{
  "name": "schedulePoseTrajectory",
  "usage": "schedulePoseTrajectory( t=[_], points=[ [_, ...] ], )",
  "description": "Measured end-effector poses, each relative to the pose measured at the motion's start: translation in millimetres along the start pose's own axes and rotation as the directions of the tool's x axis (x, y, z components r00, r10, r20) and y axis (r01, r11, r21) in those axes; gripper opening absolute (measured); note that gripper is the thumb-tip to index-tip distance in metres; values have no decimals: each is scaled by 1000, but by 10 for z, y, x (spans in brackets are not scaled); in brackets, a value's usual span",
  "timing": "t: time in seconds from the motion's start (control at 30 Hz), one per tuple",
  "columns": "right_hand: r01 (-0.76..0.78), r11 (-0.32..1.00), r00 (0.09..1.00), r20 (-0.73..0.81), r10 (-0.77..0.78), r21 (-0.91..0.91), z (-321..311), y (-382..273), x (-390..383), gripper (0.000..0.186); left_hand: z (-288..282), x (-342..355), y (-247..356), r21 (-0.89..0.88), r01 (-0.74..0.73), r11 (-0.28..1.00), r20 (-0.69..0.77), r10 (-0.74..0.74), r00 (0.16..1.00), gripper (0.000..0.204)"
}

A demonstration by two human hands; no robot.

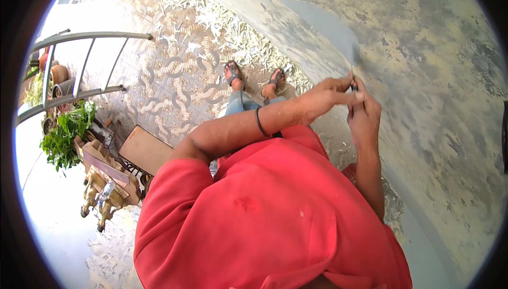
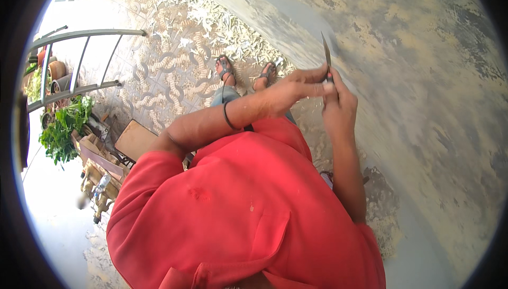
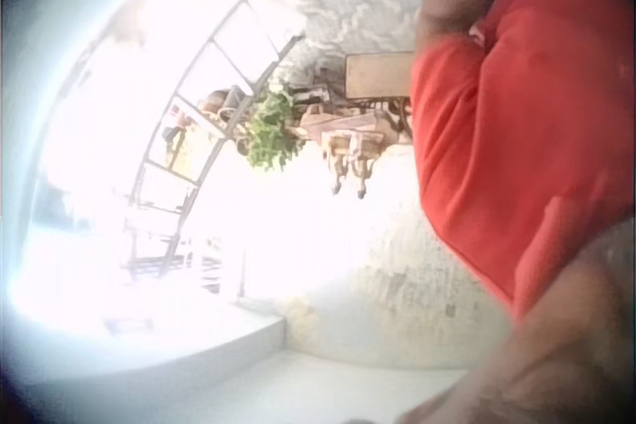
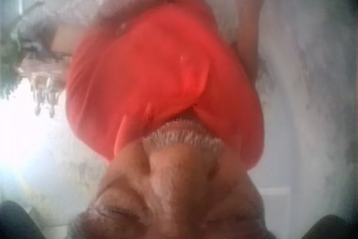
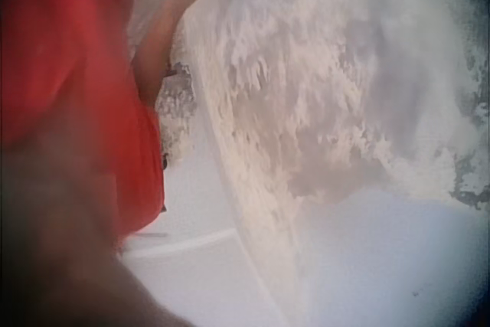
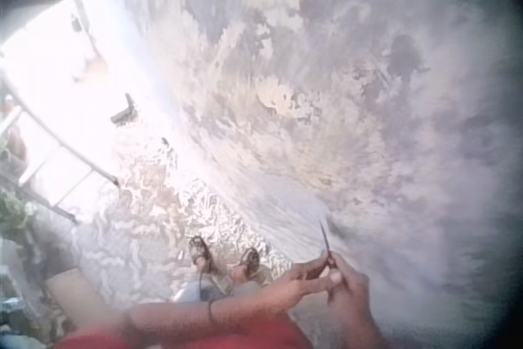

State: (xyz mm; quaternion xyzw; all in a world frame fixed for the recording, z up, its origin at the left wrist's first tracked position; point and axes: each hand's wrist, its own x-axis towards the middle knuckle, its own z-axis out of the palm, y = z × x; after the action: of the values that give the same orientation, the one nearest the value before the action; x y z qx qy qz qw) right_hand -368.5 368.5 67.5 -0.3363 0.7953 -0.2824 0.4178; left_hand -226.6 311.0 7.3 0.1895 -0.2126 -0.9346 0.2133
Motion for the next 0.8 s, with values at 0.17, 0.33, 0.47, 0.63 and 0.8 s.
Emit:
schedulePoseTrajectory(
  t=[0.17,0.33,0.47,0.63,0.8],
  points=[
    [-132,984,989,-44,138,121,-105,-248,-349,45,7,109,-140,-49,-21,999,156,28,987,90],
    [-121,979,989,-69,134,165,-264,-190,-361,46,146,103,-7,8,33,999,126,-34,991,92],
    [-46,987,988,-137,67,155,-204,-142,-226,43,239,194,-54,10,55,998,146,-56,988,96],
    [-2,1000,1000,-32,2,-3,-360,90,-104,43,149,359,-161,57,45,997,161,-54,985,93],
    [-32,997,999,-27,30,-71,-341,-92,-66,41,345,291,-137,-19,37,999,-41,-38,998,78]
  ],
)
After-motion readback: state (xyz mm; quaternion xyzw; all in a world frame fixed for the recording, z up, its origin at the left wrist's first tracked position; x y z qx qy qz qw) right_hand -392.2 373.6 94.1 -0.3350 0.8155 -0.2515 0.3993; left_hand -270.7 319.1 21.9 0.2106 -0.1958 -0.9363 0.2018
